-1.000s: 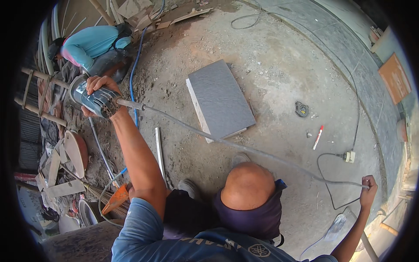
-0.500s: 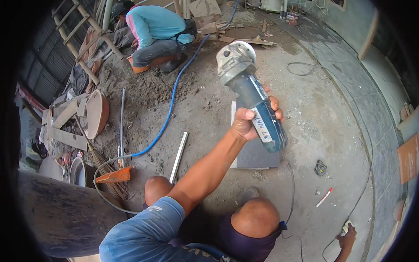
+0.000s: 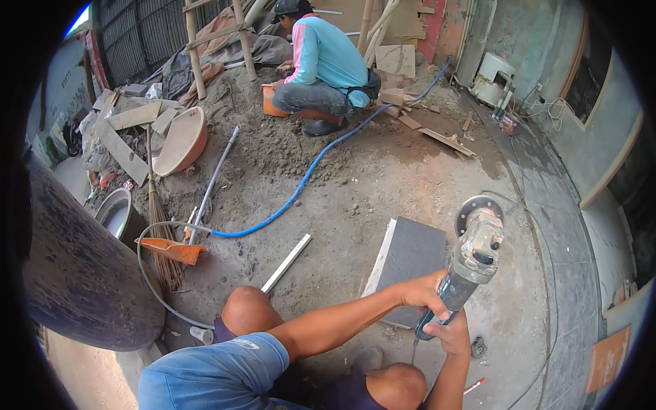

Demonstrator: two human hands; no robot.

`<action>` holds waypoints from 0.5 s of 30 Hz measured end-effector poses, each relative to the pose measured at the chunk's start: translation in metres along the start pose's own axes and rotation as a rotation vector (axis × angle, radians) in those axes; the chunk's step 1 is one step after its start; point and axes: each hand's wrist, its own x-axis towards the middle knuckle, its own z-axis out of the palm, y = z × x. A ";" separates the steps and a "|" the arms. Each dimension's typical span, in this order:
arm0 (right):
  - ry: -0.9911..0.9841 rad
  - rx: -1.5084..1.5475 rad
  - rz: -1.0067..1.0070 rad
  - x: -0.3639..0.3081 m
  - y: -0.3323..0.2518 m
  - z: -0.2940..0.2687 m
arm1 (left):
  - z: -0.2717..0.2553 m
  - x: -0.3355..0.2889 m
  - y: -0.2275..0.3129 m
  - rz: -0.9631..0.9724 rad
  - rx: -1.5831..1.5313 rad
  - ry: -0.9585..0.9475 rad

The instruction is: The person uses an angle grinder to cut a rectangular tile on the ground. They position the tile, operate the grinder to make a cut, and then separate the tile into two pieces.

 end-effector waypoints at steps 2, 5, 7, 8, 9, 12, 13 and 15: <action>0.025 0.095 -0.055 0.001 0.010 0.008 | 0.004 -0.006 0.008 0.025 0.004 -0.013; 0.071 0.258 -0.089 -0.010 0.026 0.021 | 0.012 -0.009 0.003 0.265 0.117 0.048; 0.158 0.323 -0.138 -0.020 0.028 0.033 | 0.029 -0.016 0.014 0.315 0.109 0.130; 0.226 0.324 -0.221 -0.024 0.028 0.036 | 0.034 -0.018 0.018 0.322 0.106 0.142; 0.298 0.325 -0.304 -0.026 0.028 0.041 | 0.040 -0.021 0.021 0.280 0.157 0.173; 0.139 0.363 -0.286 -0.016 0.024 0.046 | 0.055 -0.018 0.028 0.254 0.244 0.171; 0.093 0.377 -0.282 -0.016 0.022 0.042 | 0.059 -0.013 0.024 0.297 0.318 0.196; 0.076 0.390 -0.288 -0.033 0.015 0.025 | 0.054 -0.013 0.027 0.313 0.462 0.233</action>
